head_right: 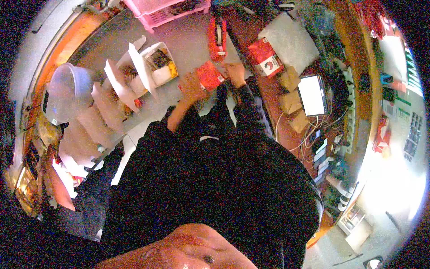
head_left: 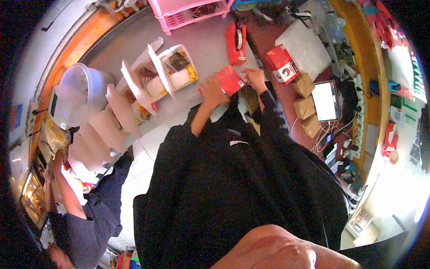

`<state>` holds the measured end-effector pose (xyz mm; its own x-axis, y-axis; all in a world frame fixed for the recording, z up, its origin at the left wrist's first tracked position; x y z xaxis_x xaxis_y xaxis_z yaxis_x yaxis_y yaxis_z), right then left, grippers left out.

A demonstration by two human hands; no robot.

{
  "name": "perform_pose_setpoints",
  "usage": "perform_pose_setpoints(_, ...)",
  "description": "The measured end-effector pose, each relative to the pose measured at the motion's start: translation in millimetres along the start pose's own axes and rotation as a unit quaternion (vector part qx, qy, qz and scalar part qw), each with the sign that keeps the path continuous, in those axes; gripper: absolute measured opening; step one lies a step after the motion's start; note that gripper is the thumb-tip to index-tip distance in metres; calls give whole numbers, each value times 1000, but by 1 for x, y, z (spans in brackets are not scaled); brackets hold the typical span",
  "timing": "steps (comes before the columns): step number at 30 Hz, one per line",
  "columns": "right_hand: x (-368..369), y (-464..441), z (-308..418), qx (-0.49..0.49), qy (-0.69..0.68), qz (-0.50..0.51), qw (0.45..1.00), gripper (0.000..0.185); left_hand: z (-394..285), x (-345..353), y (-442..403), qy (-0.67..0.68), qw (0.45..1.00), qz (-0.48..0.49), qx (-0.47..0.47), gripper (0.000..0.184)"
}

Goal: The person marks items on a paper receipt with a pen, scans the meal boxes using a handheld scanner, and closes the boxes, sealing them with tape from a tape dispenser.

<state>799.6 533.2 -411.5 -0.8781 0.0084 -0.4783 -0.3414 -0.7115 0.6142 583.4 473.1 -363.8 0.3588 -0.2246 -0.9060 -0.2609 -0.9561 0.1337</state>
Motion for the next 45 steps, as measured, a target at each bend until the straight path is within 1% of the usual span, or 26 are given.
perform_pose_setpoints(3,-11,-44,1,-84,105,-66,989,31,7,-18,0,32,998,20,-41,109)
perform_pose_setpoints(4,-5,-38,17,-198,369,-92,903,28,10,-30,4,68,996,-10,-63,108)
perform_pose_setpoints(5,8,-25,17,-294,599,-108,737,26,14,-36,12,104,990,-37,-85,108)
perform_pose_setpoints(6,2,-4,18,-245,648,17,721,24,17,-37,15,99,991,-36,-87,108)
perform_pose_setpoints(7,1,13,27,-255,647,16,718,24,17,-48,10,126,987,-83,-61,108)
perform_pose_setpoints(8,-9,28,37,-205,382,79,897,24,16,-56,9,154,979,-128,-37,108)
perform_pose_setpoints(9,-23,43,39,-129,77,138,979,25,7,-72,10,153,978,-132,-43,108)
perform_pose_setpoints(11,-10,135,109,-252,27,196,947,26,-19,-130,17,34,983,-157,-88,107)
perform_pose_setpoints(14,-13,141,110,-278,143,19,950,44,-48,-149,3,-27,977,-205,-53,106)
perform_pose_setpoints(16,-37,138,104,-218,161,-18,963,55,-81,-175,-7,-60,979,-194,-14,100)
perform_pose_setpoints(19,-92,137,100,-99,215,-45,971,78,-96,-157,-28,99,975,-198,33,75)
perform_pose_setpoints(20,-94,121,85,-107,209,-50,971,79,-136,-164,-36,250,947,-138,148,61)
perform_pose_setpoints(21,-99,100,68,-115,206,-54,970,81,-134,-111,-53,545,823,-56,148,55)
perform_pose_setpoints(22,-110,90,58,-116,130,-29,984,78,-111,-50,-61,630,772,62,53,55)
perform_pose_setpoints(23,-123,88,50,-128,51,0,990,75,-99,-5,-59,679,710,177,-57,55)
perform_pose_setpoints(26,-163,107,44,-93,-191,174,962,46,-179,-40,-38,756,621,195,-64,65)
perform_pose_setpoints(28,-198,91,26,-58,-249,95,962,43,-200,-28,-47,789,564,202,-138,73)
perform_pose_setpoints(30,-247,91,11,-83,-315,-75,943,36,-231,-43,-70,758,606,220,-95,77)
perform_pose_setpoints(31,-267,77,-6,-97,-193,-213,953,32,-251,-42,-87,726,643,239,-52,81)
perform_pose_setpoints(33,-306,79,-27,-44,-301,-298,905,28,-282,-32,-157,418,852,87,304,96)
perform_pose_setpoints(34,-312,76,-28,-40,-300,-292,907,28,-315,-35,-166,218,906,116,344,102)
perform_pose_setpoints(35,-316,77,-24,-69,-307,-285,905,28,-342,-38,-175,9,918,142,370,107)
perform_pose_setpoints(37,-309,77,-16,-100,-310,-268,907,30,-336,12,-201,-74,892,153,418,109)
perform_pose_setpoints(39,-280,100,45,-340,-3,-275,899,44,-337,23,-212,-97,871,129,464,109)
perform_pose_setpoints(42,-234,90,56,-332,145,-207,908,48,-323,-15,-187,-126,874,35,468,108)
perform_pose_setpoints(45,-207,89,60,-326,198,-117,917,40,-230,-78,-142,173,931,-163,277,82)
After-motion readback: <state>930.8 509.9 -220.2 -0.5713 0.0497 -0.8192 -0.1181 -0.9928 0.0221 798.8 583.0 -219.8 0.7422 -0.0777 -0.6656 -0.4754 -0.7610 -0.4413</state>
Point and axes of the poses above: each hand's wrist, its own y-axis away from the middle knuckle, its own x-axis out of the palm, z = x × y, the point moved 9 cm from there along -y, towards the middle knuckle, and after that the axes turned 13 degrees about x, right-handed, at the moved point
